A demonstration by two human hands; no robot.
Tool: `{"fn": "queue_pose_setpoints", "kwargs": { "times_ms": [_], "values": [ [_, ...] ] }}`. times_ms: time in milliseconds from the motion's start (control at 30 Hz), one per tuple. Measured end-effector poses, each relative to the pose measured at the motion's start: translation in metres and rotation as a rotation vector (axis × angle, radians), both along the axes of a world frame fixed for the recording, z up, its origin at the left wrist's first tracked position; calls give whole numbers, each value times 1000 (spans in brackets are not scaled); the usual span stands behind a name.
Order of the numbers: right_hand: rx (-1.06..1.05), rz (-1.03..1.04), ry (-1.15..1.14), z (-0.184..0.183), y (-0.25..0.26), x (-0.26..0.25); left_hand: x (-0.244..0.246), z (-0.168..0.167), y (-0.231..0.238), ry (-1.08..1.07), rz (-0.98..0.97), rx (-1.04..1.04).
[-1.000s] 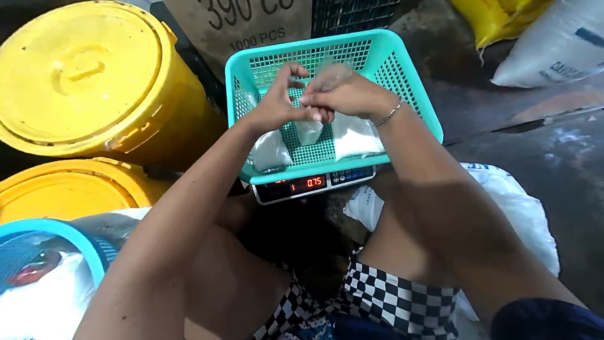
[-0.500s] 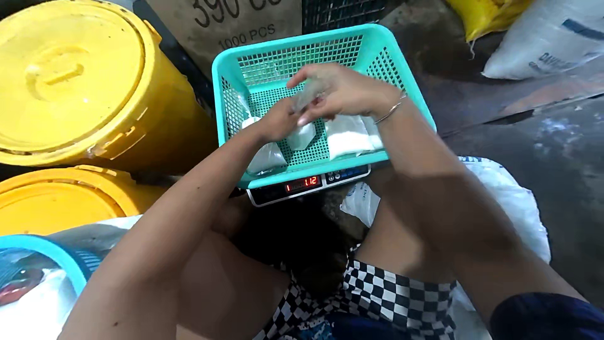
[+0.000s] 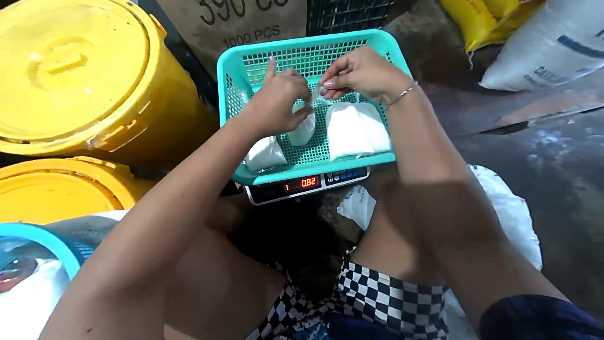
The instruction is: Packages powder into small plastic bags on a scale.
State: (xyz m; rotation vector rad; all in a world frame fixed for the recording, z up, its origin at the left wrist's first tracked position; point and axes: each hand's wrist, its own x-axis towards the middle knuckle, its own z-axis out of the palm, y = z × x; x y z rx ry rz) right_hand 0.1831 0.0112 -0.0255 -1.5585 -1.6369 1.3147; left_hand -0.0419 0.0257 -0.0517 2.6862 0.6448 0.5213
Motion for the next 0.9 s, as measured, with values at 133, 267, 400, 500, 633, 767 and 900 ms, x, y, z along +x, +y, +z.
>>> {"fn": "queue_pose_setpoints", "kwargs": {
  "times_ms": [133,267,400,500,633,767,900],
  "values": [
    [16,84,94,-16,8,-19,-4,2,-3,3,-152,206],
    [-72,184,186,-28,10,-26,-4,-3,-3,-88,-316,229],
    [-98,194,281,-34,8,-24,-3,-8,-3,-168,-339,203],
    [-96,161,207,-36,8,-23,-1,-8,-7,-215,-240,92],
    [-2,104,-156,-18,0,-26,0,8,-12,-97,136,-198],
    [280,335,-263,9,-22,-26,-4,28,-6,32,492,-565],
    [605,470,-469,0,-38,-52,-7,30,-2,-119,641,-998]
  ]
}}
